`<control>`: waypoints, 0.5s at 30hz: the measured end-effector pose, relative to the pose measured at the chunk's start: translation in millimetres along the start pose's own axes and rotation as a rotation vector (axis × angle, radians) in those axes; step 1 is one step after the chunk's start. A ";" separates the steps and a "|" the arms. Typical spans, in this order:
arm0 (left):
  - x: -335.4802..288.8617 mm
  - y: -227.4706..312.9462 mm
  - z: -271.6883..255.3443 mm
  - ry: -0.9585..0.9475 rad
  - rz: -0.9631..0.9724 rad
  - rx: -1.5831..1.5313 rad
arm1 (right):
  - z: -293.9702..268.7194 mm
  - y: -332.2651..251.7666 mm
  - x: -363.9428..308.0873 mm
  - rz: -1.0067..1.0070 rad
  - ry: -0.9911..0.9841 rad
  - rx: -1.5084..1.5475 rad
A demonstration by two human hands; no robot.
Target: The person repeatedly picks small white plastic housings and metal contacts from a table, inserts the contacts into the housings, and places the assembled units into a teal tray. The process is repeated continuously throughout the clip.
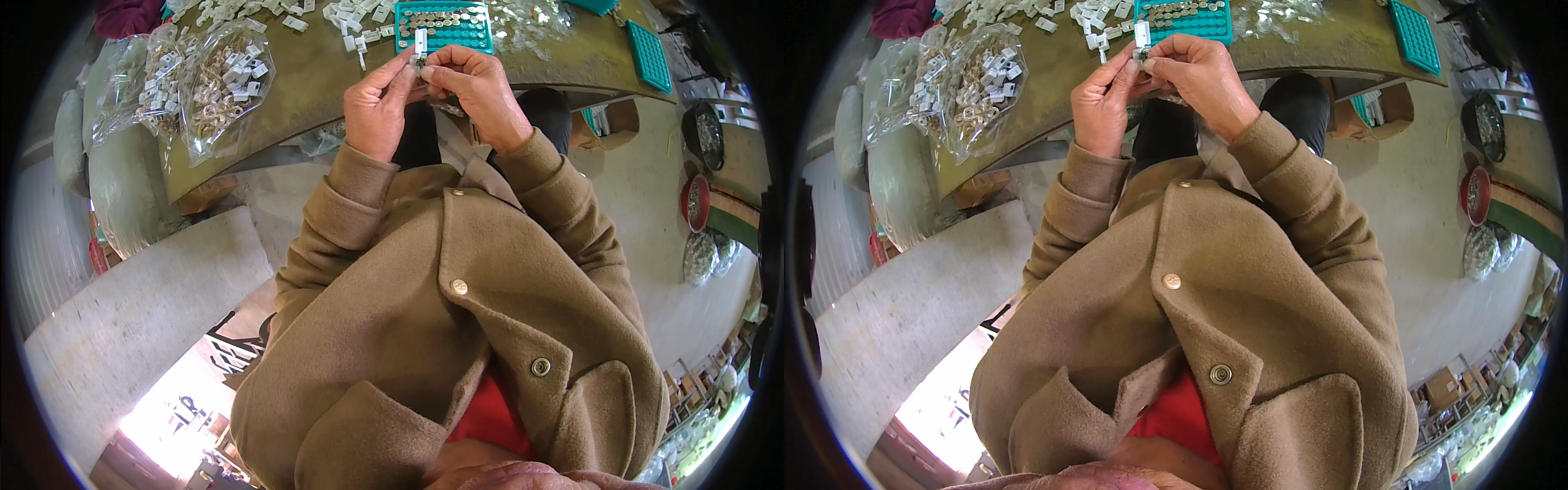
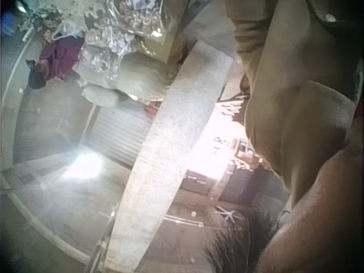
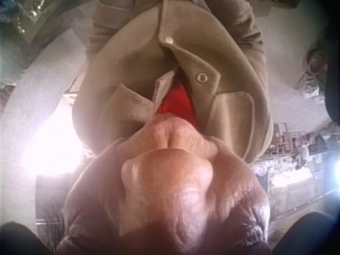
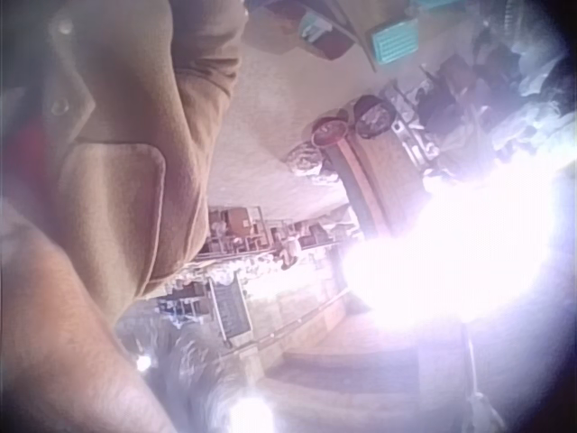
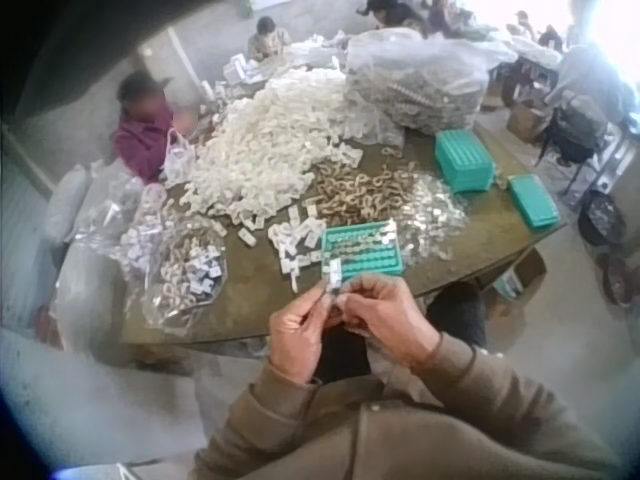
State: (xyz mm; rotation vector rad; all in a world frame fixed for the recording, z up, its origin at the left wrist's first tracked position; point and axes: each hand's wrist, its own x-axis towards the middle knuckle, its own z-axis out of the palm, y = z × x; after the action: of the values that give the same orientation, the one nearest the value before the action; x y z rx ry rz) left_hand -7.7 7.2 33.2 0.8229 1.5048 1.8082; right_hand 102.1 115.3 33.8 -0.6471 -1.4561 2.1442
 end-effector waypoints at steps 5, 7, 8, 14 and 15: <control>-5.0 -7.7 6.7 0.091 -0.051 -0.107 | 1.2 1.9 -3.0 -0.153 0.032 -0.239; -7.1 -11.2 9.4 0.081 0.066 -0.034 | 0.1 1.7 -2.2 -0.210 0.038 -0.318; -7.2 -12.1 9.8 0.073 0.086 -0.020 | -0.8 1.5 -0.5 -0.240 0.034 -0.333; -4.8 -7.2 8.8 0.041 0.044 0.028 | -4.2 4.3 2.0 -0.115 0.050 -0.202; -4.8 -4.8 8.2 0.040 0.001 0.040 | -3.9 4.7 1.8 -0.115 0.068 -0.216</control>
State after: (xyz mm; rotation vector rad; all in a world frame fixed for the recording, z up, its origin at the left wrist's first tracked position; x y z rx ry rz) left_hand 2.1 9.0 29.4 0.8111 1.5709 1.8107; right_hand 102.6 117.6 27.8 -0.6868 -1.6604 1.8765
